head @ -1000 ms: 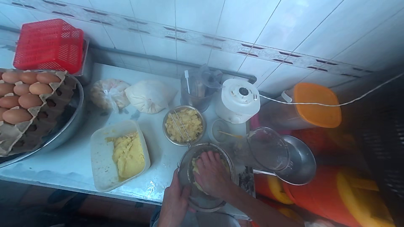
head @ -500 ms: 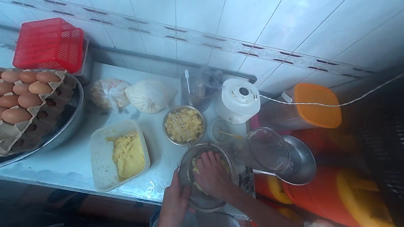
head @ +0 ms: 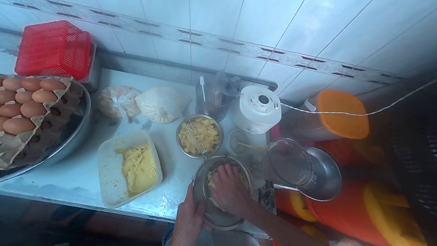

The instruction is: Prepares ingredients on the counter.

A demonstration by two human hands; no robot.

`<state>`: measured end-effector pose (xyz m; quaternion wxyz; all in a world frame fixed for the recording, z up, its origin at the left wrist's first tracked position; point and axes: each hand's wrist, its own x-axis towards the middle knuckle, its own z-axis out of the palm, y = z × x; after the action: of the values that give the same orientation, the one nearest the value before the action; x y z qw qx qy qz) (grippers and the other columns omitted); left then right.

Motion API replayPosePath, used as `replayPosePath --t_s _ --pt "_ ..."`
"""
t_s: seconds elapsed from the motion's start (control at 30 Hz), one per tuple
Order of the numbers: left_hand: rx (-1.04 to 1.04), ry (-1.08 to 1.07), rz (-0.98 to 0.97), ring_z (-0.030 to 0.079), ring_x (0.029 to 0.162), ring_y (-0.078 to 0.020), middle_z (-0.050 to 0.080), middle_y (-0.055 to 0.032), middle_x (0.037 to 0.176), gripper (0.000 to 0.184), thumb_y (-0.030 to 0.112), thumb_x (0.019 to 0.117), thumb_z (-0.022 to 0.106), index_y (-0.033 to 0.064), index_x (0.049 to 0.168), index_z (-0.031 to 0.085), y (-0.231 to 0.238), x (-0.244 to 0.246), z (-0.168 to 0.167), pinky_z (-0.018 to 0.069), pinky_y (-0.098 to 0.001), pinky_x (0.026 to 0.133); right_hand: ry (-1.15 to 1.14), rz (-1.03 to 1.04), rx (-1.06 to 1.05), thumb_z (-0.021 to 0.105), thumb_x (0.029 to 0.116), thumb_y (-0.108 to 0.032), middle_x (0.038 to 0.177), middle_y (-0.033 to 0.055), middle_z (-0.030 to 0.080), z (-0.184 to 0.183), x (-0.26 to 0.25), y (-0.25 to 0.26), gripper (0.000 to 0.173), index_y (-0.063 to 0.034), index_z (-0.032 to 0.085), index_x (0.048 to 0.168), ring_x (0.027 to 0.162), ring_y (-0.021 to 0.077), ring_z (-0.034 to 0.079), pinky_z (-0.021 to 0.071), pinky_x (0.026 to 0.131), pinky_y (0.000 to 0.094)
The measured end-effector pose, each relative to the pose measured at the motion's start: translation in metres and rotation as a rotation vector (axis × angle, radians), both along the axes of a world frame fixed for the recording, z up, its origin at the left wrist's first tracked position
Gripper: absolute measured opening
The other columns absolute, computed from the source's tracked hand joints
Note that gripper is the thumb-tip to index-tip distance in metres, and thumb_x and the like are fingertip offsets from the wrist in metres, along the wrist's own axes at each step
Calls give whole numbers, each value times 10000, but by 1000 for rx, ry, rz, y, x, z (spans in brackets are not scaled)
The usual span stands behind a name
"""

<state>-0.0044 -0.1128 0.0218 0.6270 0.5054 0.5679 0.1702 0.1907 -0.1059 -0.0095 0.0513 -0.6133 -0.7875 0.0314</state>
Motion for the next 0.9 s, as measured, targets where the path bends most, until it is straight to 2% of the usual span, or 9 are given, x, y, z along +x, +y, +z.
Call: replayPosePath --t_s 0.37,0.43,0.53,0.63,0.77,0.9 --pt "9 14 -8 731 599 -212 734 -56 966 683 67 953 551 190 1574 295 1 0 0 656 -421 490 11 -13 -39 431 1011 -503 1139 110 641 2 0 1 440 -132 658 1075 1113 334 599 483 928 536" --pt "8 17 -5 731 600 -214 734 -60 968 685 73 955 558 188 1578 298 2 0 0 657 -426 492 59 -41 -81 425 1024 -522 1190 112 637 6 2 1 463 -134 659 1119 1155 333 588 466 970 546" --pt "5 16 -2 735 608 -217 736 -58 963 688 76 959 566 189 1580 291 1 -1 -1 660 -428 500 148 -114 -35 472 1001 -583 1268 86 631 12 7 -3 485 -194 656 1224 1204 302 578 460 1006 530" --pt "13 8 13 736 608 -217 734 -63 974 692 74 953 563 186 1579 293 -1 0 -2 660 -430 496 174 -198 -38 482 994 -620 1342 130 607 13 12 -7 575 -178 630 1330 1290 351 543 483 1040 543" --pt "22 4 17 734 608 -217 735 -58 992 694 69 945 561 197 1578 306 -1 1 -1 658 -428 493 142 -239 -85 418 983 -697 1313 154 608 8 10 -10 676 -150 625 1320 1245 375 555 501 983 545" --pt "16 -18 33 736 616 -225 733 -68 1028 694 62 948 559 192 1582 307 -1 1 -3 655 -427 484 152 -236 -115 408 974 -717 1280 148 605 4 10 -8 693 -148 615 1310 1207 363 563 505 965 527"
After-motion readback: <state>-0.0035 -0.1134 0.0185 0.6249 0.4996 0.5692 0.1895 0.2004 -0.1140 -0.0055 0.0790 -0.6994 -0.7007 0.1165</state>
